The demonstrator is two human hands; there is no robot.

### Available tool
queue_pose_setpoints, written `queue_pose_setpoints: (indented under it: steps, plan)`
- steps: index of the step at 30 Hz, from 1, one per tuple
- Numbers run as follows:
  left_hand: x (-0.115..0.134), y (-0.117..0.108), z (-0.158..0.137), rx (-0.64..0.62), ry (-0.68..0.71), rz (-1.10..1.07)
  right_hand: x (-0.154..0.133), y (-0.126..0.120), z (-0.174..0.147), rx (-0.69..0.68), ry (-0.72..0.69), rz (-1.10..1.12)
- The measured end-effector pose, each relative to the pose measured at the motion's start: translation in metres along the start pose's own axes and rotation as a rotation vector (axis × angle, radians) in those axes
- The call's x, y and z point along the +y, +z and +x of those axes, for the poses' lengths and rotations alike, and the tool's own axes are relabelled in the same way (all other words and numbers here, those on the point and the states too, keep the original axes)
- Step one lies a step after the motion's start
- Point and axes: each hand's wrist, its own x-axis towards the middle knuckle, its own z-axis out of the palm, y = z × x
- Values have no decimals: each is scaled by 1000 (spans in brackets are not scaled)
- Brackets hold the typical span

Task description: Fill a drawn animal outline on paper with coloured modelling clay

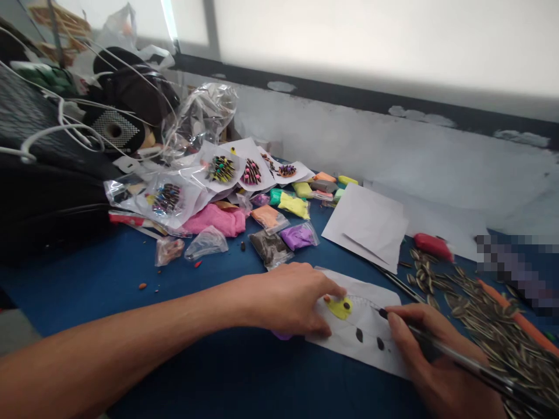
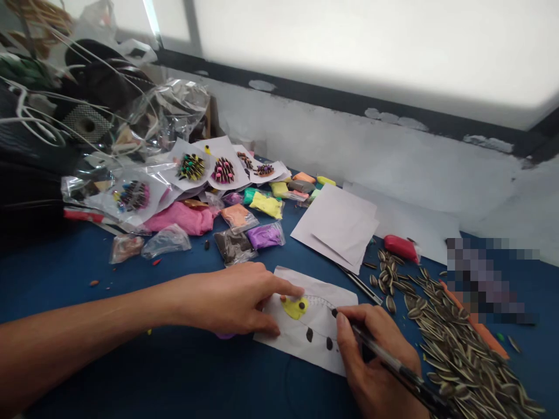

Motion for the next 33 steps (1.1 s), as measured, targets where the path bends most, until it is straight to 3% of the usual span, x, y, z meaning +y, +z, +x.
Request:
queue_pose_setpoints:
  steps: [18, 33]
  plan:
    - [0, 0, -1, -11, -9, -4, 5, -3, -4, 7, 93, 12]
    - [1, 1, -1, -11, -25, -15, 1, -2, -1, -6, 86, 54]
